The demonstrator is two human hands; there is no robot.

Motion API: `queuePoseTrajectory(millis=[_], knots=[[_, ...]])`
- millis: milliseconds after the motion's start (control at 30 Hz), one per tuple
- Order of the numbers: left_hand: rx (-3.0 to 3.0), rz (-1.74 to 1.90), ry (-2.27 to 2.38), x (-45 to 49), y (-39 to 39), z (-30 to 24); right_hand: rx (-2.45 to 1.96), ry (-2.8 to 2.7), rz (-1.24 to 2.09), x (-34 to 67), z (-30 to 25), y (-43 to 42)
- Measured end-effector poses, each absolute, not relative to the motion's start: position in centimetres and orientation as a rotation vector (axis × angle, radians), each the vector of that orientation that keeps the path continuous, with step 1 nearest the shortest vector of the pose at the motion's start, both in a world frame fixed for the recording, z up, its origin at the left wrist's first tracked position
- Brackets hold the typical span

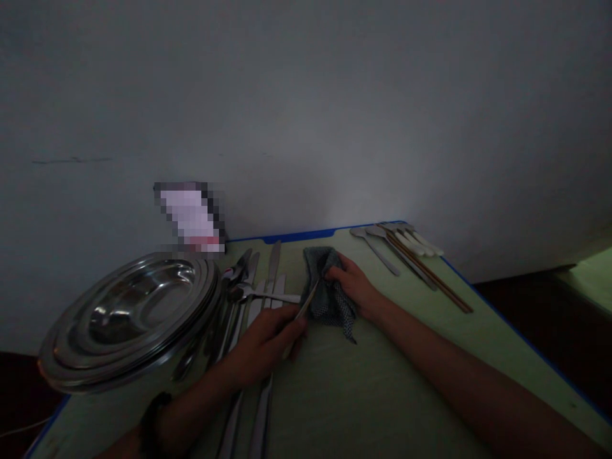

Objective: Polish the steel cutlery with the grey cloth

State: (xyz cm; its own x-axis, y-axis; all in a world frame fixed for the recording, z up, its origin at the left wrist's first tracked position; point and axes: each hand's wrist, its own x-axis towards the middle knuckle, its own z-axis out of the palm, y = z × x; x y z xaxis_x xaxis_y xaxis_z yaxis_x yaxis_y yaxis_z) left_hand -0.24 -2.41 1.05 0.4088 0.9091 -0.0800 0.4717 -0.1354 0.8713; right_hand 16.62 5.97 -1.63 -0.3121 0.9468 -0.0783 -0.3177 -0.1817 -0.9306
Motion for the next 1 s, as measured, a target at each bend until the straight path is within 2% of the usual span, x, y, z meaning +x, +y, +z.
queuePoseTrajectory(millis=[533, 767, 1000], knots=[[1.794, 0.587, 1.204, -0.12, -2.34, 1.04, -0.937, -0.836, 1.699, 16.22, -1.33, 5.9], [1.831, 0.533, 1.189, -0.39, -2.64, 1.07, -1.036, -0.965, 1.698, 16.56, -1.49, 5.74], [1.808, 0.542, 1.256, -0.37, -2.71, 1.19, -0.997, -1.194, 1.521, 16.51, -2.02, 5.86]])
